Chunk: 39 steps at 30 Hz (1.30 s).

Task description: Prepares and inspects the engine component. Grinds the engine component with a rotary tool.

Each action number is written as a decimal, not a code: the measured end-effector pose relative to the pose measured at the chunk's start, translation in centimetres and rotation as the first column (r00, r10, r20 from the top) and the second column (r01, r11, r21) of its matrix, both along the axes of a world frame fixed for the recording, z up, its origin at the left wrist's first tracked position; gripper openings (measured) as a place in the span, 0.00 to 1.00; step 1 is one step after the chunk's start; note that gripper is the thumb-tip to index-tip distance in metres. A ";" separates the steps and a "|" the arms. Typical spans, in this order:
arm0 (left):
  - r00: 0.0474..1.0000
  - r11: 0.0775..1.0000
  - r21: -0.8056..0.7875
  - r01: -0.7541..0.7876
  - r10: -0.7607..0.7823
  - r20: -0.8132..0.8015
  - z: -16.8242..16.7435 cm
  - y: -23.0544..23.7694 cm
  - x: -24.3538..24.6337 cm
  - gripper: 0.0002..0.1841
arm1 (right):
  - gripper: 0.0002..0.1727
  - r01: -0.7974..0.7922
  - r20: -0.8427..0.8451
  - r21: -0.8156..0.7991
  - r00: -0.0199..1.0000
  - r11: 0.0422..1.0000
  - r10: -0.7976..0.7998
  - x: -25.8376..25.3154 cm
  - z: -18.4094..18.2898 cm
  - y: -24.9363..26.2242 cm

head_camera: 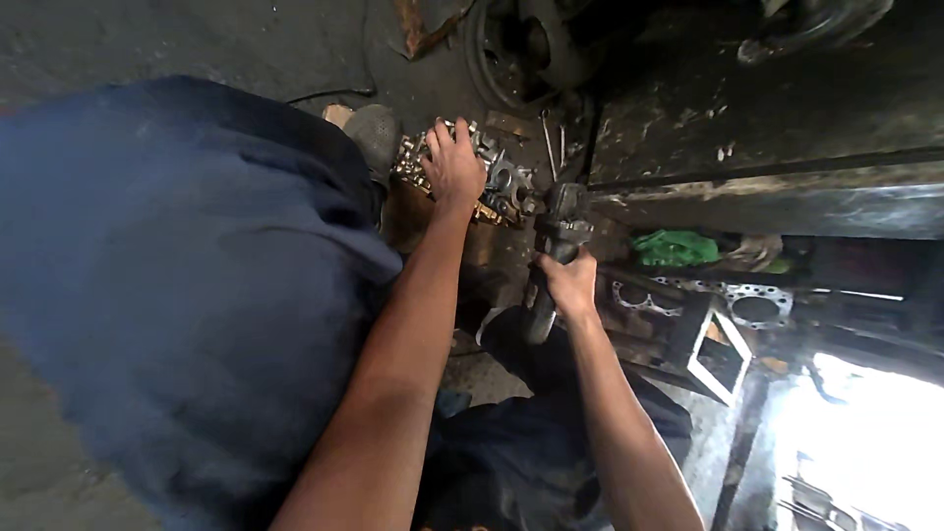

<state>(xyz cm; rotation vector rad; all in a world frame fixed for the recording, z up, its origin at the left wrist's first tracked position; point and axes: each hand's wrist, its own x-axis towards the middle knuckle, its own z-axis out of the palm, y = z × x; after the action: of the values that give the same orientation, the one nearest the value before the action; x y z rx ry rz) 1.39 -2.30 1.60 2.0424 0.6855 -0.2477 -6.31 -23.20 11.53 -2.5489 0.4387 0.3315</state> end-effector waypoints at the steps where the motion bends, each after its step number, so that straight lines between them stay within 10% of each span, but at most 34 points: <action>1: 1.000 1.000 -0.001 -0.001 0.001 -0.002 0.0 0.0 0.0 0.37 | 0.27 0.000 0.016 -0.010 1.000 1.000 0.000 -0.3 -0.5 0.0; 39: 0.999 1.000 0.022 -0.003 0.003 0.033 -0.4 -0.2 -0.1 0.38 | 0.26 0.076 0.095 0.151 0.991 0.986 -0.091 -1.3 -2.1 0.2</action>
<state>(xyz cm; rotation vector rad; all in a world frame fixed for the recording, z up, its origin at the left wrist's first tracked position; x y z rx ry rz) 1.33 -2.54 1.22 2.0619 0.6736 -0.2051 -7.63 -23.04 9.47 -2.3840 0.4643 0.1943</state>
